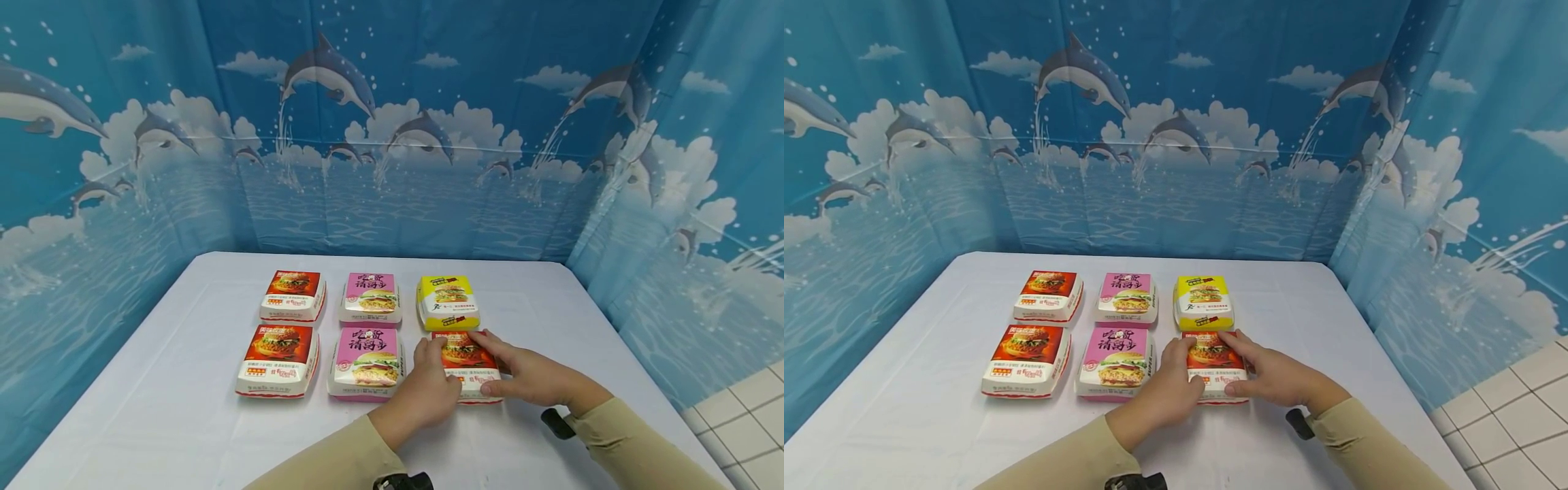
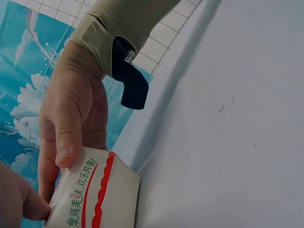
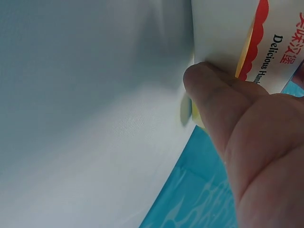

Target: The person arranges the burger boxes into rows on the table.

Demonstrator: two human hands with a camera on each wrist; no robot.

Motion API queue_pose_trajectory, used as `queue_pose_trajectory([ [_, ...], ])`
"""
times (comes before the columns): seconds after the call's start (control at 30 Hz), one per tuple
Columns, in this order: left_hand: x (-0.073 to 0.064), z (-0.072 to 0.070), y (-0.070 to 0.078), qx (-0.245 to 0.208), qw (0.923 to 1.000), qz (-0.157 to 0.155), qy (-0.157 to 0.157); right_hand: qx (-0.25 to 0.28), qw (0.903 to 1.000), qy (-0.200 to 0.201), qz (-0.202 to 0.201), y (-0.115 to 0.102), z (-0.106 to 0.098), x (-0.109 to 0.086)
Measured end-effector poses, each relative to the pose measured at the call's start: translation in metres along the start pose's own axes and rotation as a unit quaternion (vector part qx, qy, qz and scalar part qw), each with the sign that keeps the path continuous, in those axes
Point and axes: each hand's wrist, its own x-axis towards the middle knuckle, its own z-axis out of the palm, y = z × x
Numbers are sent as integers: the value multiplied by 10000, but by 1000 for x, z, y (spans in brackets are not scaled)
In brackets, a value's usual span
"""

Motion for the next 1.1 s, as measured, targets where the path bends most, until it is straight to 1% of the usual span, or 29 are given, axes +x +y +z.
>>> queue_pose_trajectory([
  [0.23, 2, 0, -2, 2, 9999, -65, 78, 22, 9999, 41, 106, -3, 3, 3],
  [0.67, 2, -1, -3, -30, 10000, 4, 68, -21, 9996, 69, 289, -6, 5, 4],
  [0.93, 1, -1, -3, -97, 9999, 10, 51, -37, 9996, 65, 268, -3, 6, 6],
  [1.1, 2, 0, -5, -60, 10000, 12, 50, -10, 9995, 55, 303, -3, 6, 7],
])
